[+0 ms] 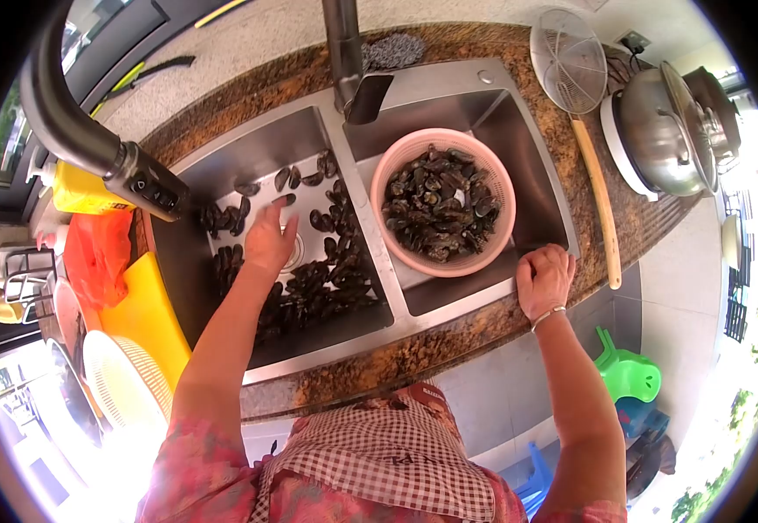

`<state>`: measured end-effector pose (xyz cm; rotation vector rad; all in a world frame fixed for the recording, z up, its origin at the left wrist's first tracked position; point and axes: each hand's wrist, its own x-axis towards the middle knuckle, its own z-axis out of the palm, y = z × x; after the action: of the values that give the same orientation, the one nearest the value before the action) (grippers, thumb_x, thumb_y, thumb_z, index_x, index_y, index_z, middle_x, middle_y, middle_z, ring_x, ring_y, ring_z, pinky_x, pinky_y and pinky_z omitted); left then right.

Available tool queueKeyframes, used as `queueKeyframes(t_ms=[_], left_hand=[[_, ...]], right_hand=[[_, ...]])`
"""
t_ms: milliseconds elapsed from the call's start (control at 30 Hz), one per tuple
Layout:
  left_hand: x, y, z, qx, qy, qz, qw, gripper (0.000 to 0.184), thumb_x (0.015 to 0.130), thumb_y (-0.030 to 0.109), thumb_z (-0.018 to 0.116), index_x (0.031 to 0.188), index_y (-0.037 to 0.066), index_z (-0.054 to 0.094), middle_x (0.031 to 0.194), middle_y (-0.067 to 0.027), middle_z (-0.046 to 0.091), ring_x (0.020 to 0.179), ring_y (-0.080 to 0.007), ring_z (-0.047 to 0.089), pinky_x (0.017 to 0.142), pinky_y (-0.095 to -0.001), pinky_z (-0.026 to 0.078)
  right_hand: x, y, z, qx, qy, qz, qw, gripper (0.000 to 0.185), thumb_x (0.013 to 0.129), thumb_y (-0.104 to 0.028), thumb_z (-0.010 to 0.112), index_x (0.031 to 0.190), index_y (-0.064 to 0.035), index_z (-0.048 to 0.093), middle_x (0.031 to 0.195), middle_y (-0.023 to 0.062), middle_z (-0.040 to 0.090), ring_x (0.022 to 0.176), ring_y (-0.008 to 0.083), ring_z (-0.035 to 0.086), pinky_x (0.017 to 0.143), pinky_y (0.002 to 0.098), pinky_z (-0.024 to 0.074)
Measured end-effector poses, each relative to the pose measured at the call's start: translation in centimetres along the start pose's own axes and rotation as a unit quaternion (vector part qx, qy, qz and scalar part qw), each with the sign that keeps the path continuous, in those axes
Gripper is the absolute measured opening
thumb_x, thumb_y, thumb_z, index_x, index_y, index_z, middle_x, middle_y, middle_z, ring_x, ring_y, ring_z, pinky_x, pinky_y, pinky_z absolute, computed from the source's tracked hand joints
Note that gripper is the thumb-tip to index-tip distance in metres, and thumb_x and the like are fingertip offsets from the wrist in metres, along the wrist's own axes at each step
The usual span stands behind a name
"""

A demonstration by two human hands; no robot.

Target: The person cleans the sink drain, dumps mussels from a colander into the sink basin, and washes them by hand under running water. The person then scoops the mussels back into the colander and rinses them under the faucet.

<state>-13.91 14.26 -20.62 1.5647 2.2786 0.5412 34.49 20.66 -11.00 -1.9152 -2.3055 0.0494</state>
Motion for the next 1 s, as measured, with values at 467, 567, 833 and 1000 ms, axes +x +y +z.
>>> queueKeyframes(t_ms=[467, 567, 833, 1000], left_hand=[[1.4, 18.4, -9.0, -0.221, 0.086, 0.328, 0.915, 0.067, 0.096, 0.034, 0.064, 0.152, 0.005, 0.04, 0.152, -0.025, 0.044, 0.145, -0.0397, 0.038, 0.118, -0.0458, 0.034], [-1.2, 12.2, -7.2, -0.227, 0.06, 0.201, 0.951, 0.06, 0.094, 0.025, 0.068, 0.145, 0.001, 0.047, 0.15, -0.0241, 0.046, 0.142, -0.0391, 0.042, 0.117, -0.0447, 0.035], [2.0, -16.3, -2.1, -0.056, 0.13, -0.293, 0.946, 0.079, 0.089, 0.044, 0.07, 0.146, -0.005, 0.043, 0.143, -0.034, 0.047, 0.135, -0.046, 0.045, 0.114, -0.0456, 0.038], [5.5, -10.6, 0.5, 0.005, 0.081, -0.283, 0.956, 0.079, 0.085, 0.059, 0.068, 0.142, 0.007, 0.053, 0.143, -0.0272, 0.049, 0.132, -0.0427, 0.049, 0.111, -0.0476, 0.04]], right_hand=[[-0.1, -0.1, 0.2, -0.009, -0.01, 0.013, 1.0, 0.021, 0.088, -0.027, 0.058, 0.088, -0.013, 0.074, 0.111, 0.0063, 0.067, 0.128, 0.0291, 0.051, 0.117, 0.0559, 0.0272], [-0.2, 0.2, 0.4, -0.006, -0.01, 0.008, 1.0, 0.021, 0.088, -0.027, 0.058, 0.087, -0.0131, 0.074, 0.112, 0.0066, 0.067, 0.128, 0.0297, 0.051, 0.118, 0.0556, 0.0271], [-0.1, 0.3, 0.2, 0.007, -0.001, -0.014, 1.0, 0.02, 0.088, -0.026, 0.059, 0.087, -0.0112, 0.073, 0.108, 0.008, 0.067, 0.127, 0.031, 0.052, 0.116, 0.0566, 0.0279], [0.2, -0.2, 0.1, -0.008, 0.007, -0.013, 1.0, 0.018, 0.088, -0.024, 0.06, 0.086, -0.0104, 0.071, 0.106, 0.0082, 0.066, 0.124, 0.0323, 0.053, 0.114, 0.0567, 0.029]])
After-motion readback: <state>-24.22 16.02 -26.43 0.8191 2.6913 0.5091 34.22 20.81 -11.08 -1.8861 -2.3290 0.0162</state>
